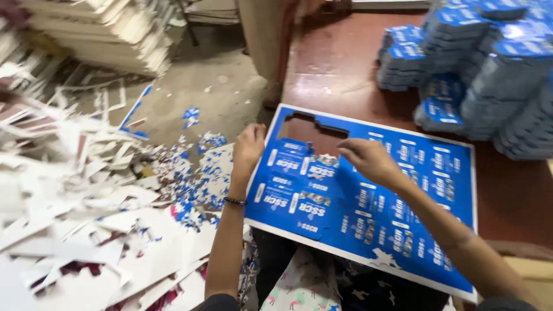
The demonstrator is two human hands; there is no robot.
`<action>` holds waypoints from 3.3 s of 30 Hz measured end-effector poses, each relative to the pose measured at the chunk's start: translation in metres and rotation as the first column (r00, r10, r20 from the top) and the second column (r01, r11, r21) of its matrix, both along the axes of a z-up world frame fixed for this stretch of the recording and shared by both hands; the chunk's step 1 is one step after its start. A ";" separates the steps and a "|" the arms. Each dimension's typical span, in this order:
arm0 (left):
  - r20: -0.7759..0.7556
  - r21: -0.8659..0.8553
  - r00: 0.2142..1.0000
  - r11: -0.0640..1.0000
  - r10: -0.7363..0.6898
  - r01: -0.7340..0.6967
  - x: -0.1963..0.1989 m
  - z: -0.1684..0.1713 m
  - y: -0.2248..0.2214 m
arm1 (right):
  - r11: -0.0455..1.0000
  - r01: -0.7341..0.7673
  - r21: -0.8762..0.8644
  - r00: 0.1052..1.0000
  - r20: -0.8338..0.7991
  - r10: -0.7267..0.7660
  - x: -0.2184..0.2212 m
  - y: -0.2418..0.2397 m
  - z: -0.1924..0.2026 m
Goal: The person separates printed cards from a large die-cut sheet by pushing them through the perforations by hand and then stacks the detached cards onto piles on the table.
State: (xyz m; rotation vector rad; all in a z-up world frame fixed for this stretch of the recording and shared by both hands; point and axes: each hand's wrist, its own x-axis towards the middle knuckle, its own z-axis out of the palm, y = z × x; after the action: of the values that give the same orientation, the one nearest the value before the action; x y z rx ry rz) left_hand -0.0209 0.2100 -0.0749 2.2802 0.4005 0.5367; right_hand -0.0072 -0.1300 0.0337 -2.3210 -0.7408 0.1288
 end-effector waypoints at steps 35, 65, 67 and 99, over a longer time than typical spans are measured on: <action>0.046 -0.448 0.978 0.871 -0.201 0.200 0.102 -0.064 0.008 | 0.873 -0.306 0.379 0.758 0.653 -0.018 -0.018 0.114 -0.027; 0.426 0.559 0.898 0.748 0.111 -0.357 -0.029 0.077 -0.097 | -0.340 0.206 0.918 0.863 -0.007 0.504 0.098 -0.106 -0.193; 0.408 0.583 0.899 0.804 -0.159 -0.122 -0.033 0.102 -0.130 | -0.354 0.175 0.919 0.860 0.033 0.509 0.109 -0.100 -0.188; 0.657 -0.754 0.653 -0.295 -0.377 0.588 0.037 0.017 -0.221 | -0.076 0.631 0.772 0.774 -0.619 0.129 0.024 -0.018 -0.063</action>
State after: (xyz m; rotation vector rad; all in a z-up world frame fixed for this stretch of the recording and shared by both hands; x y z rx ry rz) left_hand 0.0157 -0.0108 -0.0576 0.6413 -0.3182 -0.1432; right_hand 0.0167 -0.1484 -0.0292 -0.7350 0.1208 0.0028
